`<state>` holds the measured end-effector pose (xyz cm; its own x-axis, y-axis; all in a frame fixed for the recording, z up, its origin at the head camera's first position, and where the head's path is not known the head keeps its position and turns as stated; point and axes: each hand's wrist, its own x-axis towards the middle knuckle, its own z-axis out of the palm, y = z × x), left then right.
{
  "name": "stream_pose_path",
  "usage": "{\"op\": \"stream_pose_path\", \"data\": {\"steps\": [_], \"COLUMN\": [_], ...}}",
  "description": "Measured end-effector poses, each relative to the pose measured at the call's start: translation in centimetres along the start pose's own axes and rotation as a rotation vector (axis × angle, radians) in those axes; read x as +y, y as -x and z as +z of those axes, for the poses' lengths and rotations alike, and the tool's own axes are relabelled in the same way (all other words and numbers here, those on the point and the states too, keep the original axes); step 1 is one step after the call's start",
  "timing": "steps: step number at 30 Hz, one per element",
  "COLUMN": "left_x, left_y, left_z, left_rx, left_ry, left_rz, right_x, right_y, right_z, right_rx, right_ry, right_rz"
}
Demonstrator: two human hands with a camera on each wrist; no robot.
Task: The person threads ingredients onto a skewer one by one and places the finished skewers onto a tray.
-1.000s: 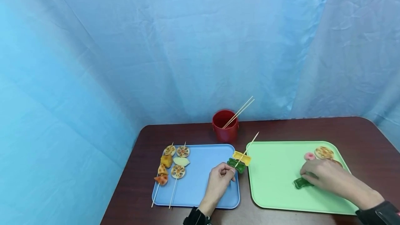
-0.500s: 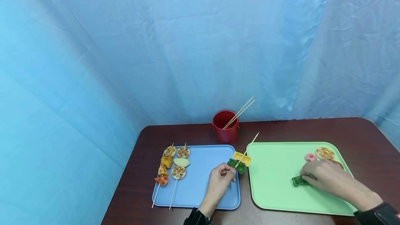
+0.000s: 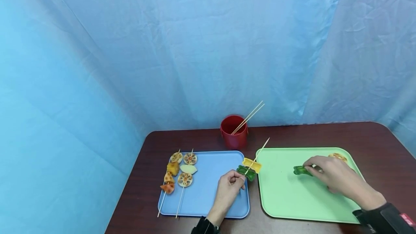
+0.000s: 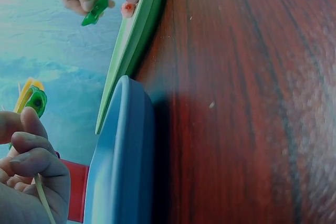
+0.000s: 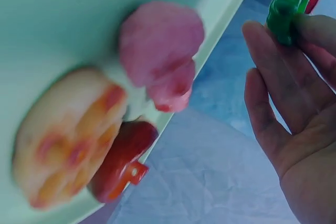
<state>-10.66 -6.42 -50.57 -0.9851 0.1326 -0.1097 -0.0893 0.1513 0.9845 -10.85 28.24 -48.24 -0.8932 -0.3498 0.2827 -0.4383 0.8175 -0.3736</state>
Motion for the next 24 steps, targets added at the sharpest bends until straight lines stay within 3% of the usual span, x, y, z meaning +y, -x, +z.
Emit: {"op": "stream_pose_path", "data": {"steps": [4,10,15,24], "left_x": [0.0,-0.1,-0.2,-0.2], "left_y": [0.0,0.0,0.0,0.2], "left_z": [0.1,0.1,0.1,0.4], "left_rx": [-0.003,-0.014,-0.025,-0.033], "left_ry": [0.004,0.007,0.007,0.025], "left_rz": [0.001,-0.011,-0.017,-0.009], "right_x": [-0.3,-0.6,-0.9,-1.6], "right_y": [-0.8,-1.6,-2.3,-3.4], "right_z": [0.2,0.5,0.8,0.7], "right_rx": [0.053,0.095,0.172,0.233], "right_ry": [0.011,0.004,-0.008,-0.063], "right_rz": [-0.017,0.043,0.046,0.074]}}
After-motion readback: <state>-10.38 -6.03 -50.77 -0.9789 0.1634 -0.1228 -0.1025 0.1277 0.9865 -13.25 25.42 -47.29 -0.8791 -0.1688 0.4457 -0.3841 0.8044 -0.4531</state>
